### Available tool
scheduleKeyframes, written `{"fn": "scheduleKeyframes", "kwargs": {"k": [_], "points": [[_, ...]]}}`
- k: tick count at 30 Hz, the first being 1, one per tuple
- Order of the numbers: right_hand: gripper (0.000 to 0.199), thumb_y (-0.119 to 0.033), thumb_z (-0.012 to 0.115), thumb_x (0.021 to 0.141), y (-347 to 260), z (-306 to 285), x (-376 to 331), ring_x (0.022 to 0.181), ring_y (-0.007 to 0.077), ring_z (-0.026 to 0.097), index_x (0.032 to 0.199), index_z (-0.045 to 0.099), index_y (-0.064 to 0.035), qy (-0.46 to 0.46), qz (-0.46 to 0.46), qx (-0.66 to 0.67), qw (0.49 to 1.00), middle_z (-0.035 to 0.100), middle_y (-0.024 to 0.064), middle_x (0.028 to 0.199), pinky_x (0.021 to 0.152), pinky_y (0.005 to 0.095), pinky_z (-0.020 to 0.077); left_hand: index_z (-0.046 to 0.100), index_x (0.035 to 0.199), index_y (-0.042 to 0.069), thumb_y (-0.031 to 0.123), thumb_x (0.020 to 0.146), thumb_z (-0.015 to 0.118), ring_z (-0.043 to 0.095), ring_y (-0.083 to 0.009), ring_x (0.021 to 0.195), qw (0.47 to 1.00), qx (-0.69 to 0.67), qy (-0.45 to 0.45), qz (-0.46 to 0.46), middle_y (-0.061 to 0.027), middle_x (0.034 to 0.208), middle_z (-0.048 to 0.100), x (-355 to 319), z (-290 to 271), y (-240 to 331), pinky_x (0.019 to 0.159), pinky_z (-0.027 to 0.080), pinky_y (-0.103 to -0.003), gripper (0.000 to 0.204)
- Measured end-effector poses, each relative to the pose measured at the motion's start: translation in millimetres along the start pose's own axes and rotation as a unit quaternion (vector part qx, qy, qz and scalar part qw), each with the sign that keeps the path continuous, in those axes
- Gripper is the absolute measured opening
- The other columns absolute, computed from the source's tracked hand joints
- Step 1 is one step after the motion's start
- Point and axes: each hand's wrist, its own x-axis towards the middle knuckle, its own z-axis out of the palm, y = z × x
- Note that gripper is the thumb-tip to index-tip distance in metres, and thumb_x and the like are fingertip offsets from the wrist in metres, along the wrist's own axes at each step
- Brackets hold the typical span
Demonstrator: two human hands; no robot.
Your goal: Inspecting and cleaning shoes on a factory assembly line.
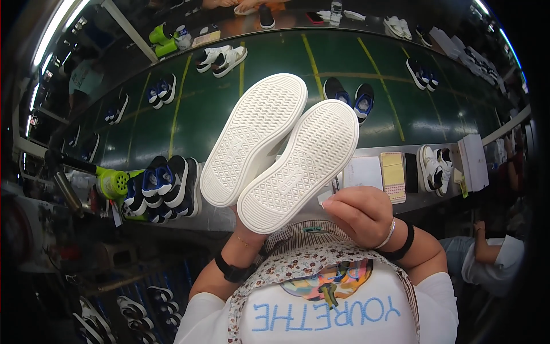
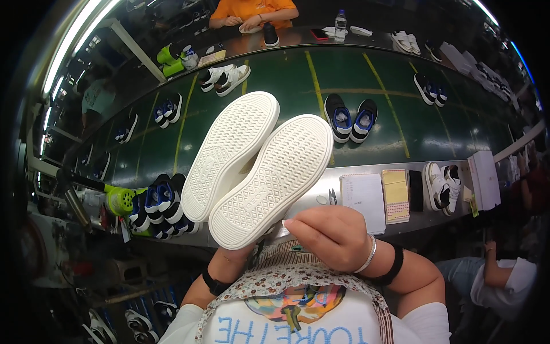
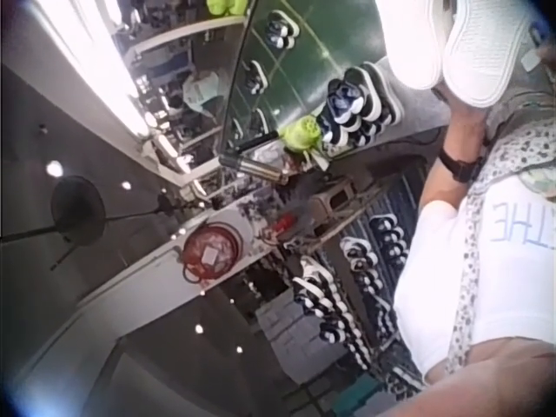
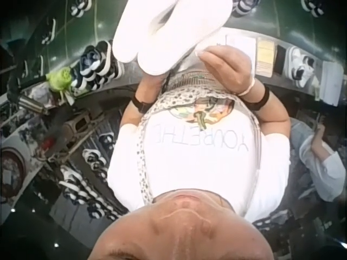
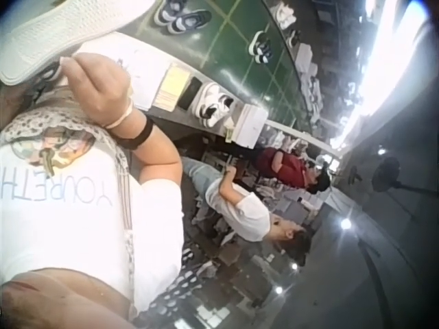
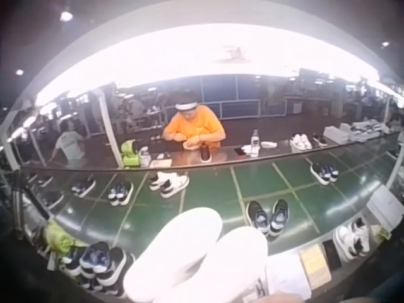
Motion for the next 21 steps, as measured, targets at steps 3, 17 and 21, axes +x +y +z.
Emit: {"fn": "scheduleKeyframes", "kwargs": {"k": [3, 17, 21], "points": [[0.026, -0.003, 0.062, 0.064, 7, 1, 1, 0.066, 0.0183, 0.06, 0.089, 0.062, 0.0029, 0.023, -0.027, -0.037, 0.999, 0.058, 0.0084, 0.079, 0.052, 0.0267, 0.0499, 0.032, 0.132, 0.006, 0.045, 0.087, 0.046, 0.042, -0.0279, 0.12, 0.925, 0.374, 0.066, 0.012, -0.0154, 0.131, 0.041, -2, 14, 2, 0.099, 0.039, -0.039, 0.061], [0.022, -0.009, 0.06, 0.067, 34, 19, 38, 0.077, 0.0138, 0.06, 0.087, 0.063, -0.0015, 0.007, -0.221, -0.088, 0.971, 0.055, 0.0023, 0.084, 0.066, 0.0249, 0.0526, 0.017, 0.139, 0.01, 0.046, 0.093, 0.023, 0.018, -0.0346, 0.132, 0.911, -0.407, 0.034, -0.057, -0.0163, 0.143, 0.019, -8, 33, 12, 0.106, 0.008, -0.059, 0.058], [0.02, -0.01, 0.06, 0.068, 39, 19, 43, 0.077, 0.0132, 0.059, 0.087, 0.062, -0.0021, -0.002, -0.241, -0.095, 0.966, 0.055, 0.002, 0.084, 0.066, 0.0244, 0.0521, 0.017, 0.139, 0.012, 0.048, 0.092, 0.024, 0.019, -0.0353, 0.131, 0.918, -0.391, 0.022, -0.068, -0.0164, 0.143, 0.019, -8, 30, 11, 0.105, 0.01, -0.06, 0.059]]}}
